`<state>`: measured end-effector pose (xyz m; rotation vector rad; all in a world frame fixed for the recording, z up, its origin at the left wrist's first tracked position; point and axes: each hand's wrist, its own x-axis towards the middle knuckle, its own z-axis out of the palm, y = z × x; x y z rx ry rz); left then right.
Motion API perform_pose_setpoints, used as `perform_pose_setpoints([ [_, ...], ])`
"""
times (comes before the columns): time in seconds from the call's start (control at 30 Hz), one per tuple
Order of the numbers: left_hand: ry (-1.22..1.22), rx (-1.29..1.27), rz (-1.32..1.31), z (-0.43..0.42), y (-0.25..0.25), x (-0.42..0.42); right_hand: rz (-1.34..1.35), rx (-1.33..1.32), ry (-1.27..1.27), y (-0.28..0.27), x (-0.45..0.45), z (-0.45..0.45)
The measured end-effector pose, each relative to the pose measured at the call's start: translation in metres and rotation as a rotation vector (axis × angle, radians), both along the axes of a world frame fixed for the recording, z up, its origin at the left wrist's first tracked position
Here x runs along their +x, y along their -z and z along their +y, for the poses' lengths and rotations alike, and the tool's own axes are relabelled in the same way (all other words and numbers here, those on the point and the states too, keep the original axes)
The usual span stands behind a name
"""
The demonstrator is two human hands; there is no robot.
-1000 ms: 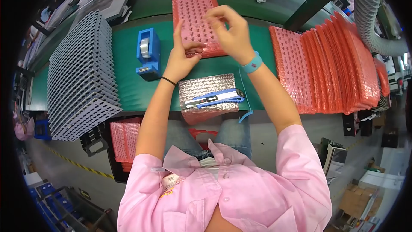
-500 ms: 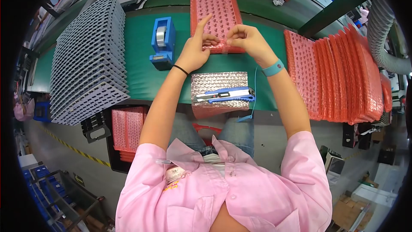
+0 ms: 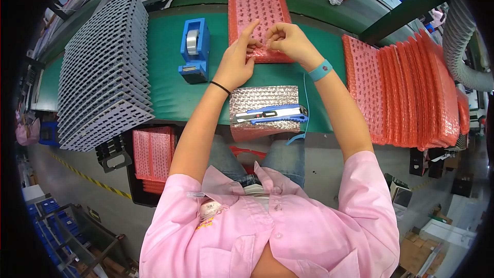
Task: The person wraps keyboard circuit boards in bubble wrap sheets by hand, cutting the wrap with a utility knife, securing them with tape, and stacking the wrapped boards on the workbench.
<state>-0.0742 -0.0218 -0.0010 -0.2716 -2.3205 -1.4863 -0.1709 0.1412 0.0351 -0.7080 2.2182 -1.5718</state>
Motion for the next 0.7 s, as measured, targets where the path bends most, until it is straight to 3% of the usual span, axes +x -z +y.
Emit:
perform_pose_setpoints([
  [0.33,0.019,0.019,-0.096,-0.002,-0.002,0.001,0.138,0.182,-0.014,0.002,-0.001,-0.011],
  [0.53,-0.024,0.071,0.009,0.002,0.007,-0.001,0.242,0.305,-0.005,0.005,0.002,-0.011],
  [0.67,-0.049,-0.31,0.084,0.001,0.006,0.002,0.697,0.448,0.168,0.027,0.004,-0.011],
  [0.7,-0.047,-0.311,0.087,0.002,0.008,0.002,0.699,0.448,0.172,0.029,0.003,-0.011],
])
